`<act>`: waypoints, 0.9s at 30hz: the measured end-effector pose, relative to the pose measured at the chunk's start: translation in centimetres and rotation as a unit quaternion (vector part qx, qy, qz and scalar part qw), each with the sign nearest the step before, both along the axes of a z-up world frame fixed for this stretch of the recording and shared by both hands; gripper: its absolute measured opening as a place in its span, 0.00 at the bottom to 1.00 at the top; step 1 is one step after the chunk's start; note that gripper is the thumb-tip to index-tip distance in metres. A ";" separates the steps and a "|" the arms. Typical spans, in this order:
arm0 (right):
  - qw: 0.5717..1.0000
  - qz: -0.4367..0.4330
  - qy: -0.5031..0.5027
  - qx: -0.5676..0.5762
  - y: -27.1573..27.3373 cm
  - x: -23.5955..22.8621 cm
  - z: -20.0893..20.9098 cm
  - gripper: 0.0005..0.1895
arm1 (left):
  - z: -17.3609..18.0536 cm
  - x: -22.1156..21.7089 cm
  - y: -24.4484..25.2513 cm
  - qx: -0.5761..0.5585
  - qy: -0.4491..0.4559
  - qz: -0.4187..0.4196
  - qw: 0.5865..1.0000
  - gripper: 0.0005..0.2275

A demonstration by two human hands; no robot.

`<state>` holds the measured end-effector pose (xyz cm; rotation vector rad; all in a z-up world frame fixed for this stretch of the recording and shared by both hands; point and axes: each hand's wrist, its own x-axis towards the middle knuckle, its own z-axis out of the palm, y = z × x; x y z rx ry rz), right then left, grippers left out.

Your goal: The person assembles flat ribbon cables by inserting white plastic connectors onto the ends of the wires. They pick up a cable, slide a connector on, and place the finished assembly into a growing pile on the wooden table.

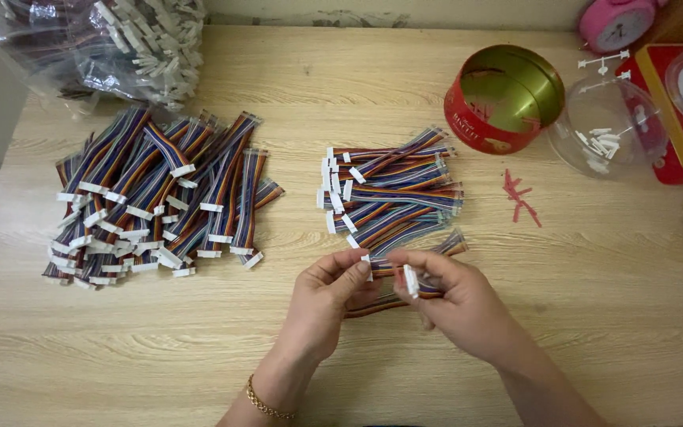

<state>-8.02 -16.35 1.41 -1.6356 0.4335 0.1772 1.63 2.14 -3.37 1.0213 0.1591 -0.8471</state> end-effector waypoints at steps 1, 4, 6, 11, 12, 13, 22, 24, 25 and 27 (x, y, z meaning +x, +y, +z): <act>1.000 0.000 0.000 -0.001 0.4 0.2 0.6 0.27 | 0.0 -0.1 0.0 -0.001 0.000 0.000 1.000 0.12; 0.891 0.023 -0.265 -0.368 1.2 0.8 1.9 0.33 | 0.2 -0.3 -0.3 0.008 -0.018 0.006 1.000 0.12; 0.942 0.024 -0.155 -0.296 1.5 1.2 2.1 0.37 | 0.5 -0.5 -0.6 0.014 -0.039 0.018 0.999 0.12; 0.930 0.038 -0.183 -0.318 1.8 1.2 0.8 0.35 | 0.7 -1.4 -0.8 0.032 -0.122 0.014 0.992 0.11; 0.925 0.043 -0.183 -0.331 1.8 1.1 0.6 0.35 | 0.8 -1.5 -0.8 0.046 -0.173 0.001 0.984 0.11; 0.925 0.043 -0.182 -0.331 1.8 0.9 0.5 0.35 | 1.3 -1.5 -0.8 0.046 -0.172 0.000 0.984 0.11; 0.901 0.024 -0.208 -0.380 2.7 0.8 0.3 0.33 | 2.0 -1.5 -1.1 0.066 -0.156 0.015 0.985 0.18; 0.913 0.032 -0.100 -0.395 2.4 0.6 0.0 0.26 | 1.8 -1.5 -0.9 0.053 -0.167 0.028 0.984 0.16; 0.913 0.031 -0.100 -0.395 2.2 0.4 0.6 0.26 | 1.7 -1.5 -0.9 0.053 -0.167 0.027 0.984 0.16; 0.916 0.060 -0.041 -0.395 1.9 0.0 1.9 0.20 | 1.4 -1.5 -0.7 0.108 -0.243 0.011 0.964 0.14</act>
